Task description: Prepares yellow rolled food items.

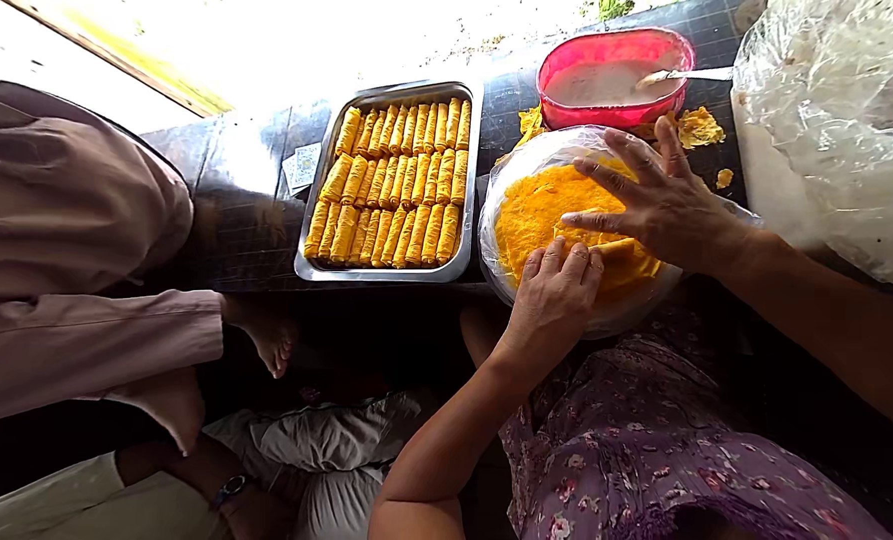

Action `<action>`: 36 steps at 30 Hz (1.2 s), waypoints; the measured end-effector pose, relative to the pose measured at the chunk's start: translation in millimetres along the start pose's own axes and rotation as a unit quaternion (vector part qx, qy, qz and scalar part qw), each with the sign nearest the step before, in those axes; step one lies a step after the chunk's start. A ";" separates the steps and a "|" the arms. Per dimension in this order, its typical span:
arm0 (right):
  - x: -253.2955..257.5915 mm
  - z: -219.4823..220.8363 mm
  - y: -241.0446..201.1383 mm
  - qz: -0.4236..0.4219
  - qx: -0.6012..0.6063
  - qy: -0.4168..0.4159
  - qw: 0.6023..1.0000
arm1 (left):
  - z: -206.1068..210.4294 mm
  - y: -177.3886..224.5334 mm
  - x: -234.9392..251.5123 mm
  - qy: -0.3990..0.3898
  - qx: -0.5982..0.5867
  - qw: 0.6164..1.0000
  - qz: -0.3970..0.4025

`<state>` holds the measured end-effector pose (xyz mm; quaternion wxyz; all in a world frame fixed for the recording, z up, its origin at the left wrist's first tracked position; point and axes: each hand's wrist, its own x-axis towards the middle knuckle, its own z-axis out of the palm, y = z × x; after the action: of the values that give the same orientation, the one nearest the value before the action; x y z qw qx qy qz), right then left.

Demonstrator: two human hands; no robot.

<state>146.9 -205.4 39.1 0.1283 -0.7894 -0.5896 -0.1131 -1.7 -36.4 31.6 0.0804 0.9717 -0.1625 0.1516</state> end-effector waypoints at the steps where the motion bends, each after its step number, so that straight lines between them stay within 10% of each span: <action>1: 2.3 0.7 -4.2 -0.008 0.006 -0.008 1.000 | 0.3 -0.1 0.0 0.003 0.001 1.000 0.002; 17: 13.2 -2.8 -13.0 0.037 0.009 -0.045 0.998 | -0.3 -3.6 0.3 -0.008 -0.009 1.000 0.005; 25: -33.0 2.9 -45.9 0.102 0.037 0.140 0.984 | -5.3 -1.5 0.0 0.005 -0.017 1.000 -0.008; 36: -33.1 13.0 -36.1 0.164 0.121 0.159 0.966 | -15.2 -28.5 18.7 0.016 -0.106 0.994 -0.037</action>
<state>103.3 -221.0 18.4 0.3315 -0.8259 -0.4332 -0.1426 20.7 -12.1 48.9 0.1908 0.9605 -0.1399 0.1463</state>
